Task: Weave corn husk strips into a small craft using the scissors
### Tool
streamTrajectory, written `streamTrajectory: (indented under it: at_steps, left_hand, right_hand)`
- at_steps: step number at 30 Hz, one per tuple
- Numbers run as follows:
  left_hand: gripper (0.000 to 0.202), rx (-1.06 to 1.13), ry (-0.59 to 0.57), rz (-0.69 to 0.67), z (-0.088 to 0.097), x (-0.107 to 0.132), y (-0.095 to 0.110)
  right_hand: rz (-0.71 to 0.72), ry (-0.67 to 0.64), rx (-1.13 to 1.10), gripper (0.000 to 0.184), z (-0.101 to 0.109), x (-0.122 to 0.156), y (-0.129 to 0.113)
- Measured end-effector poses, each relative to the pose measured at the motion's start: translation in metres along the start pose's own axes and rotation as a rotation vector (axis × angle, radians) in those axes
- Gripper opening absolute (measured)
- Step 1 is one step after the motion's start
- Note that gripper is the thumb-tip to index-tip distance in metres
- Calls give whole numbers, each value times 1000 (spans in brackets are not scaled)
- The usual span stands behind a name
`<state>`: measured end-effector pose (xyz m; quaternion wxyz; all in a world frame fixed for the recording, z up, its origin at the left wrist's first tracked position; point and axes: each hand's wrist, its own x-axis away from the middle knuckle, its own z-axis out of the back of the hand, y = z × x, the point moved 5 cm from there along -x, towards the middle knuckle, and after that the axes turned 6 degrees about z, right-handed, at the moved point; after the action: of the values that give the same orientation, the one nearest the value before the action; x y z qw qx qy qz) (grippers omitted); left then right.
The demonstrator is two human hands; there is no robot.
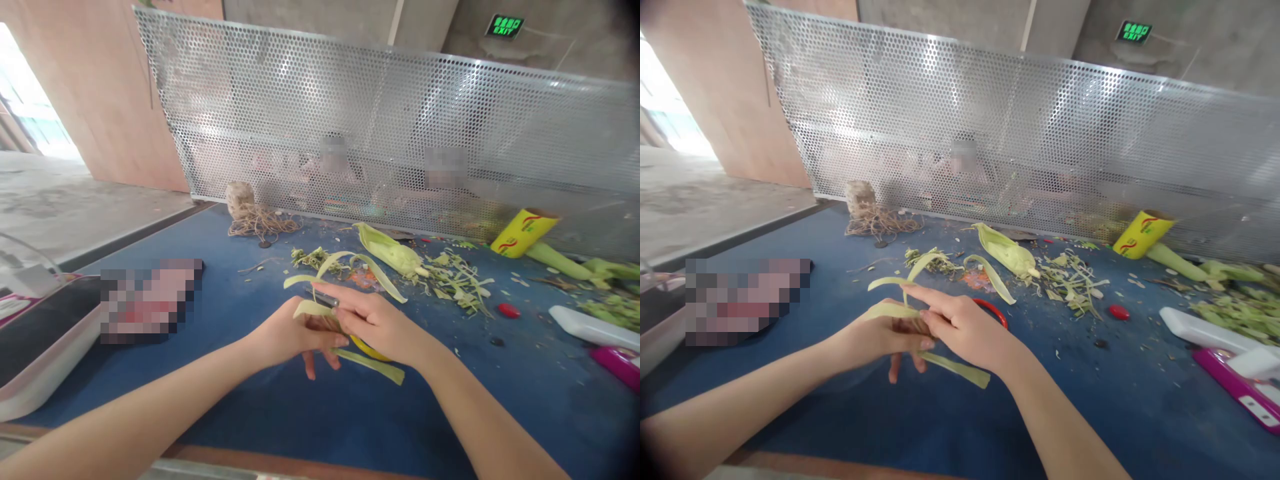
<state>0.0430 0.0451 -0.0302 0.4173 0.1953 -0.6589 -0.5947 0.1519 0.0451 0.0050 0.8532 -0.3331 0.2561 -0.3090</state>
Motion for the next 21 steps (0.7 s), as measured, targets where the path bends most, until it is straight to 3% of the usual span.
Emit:
streamTrajectory:
  at_steps: [4,7,10,13,21]
  left_hand:
    - [24,-27,-26,-4,-1,1,0]
    - [23,-25,-41,-24,0,3,3]
    - [21,1,-31,-57,2,4,9]
    - [18,32,2,-75,4,6,12]
    - [25,86,5,11,4,5,9]
  right_hand:
    - [-29,6,-122,38,-6,-1,2]
    - [-40,90,-206,26,-5,-2,4]
    - [-95,143,-185,13,-1,-3,11]
    - [-99,163,-99,14,4,-4,14]
    - [313,230,260,8,16,-2,-15]
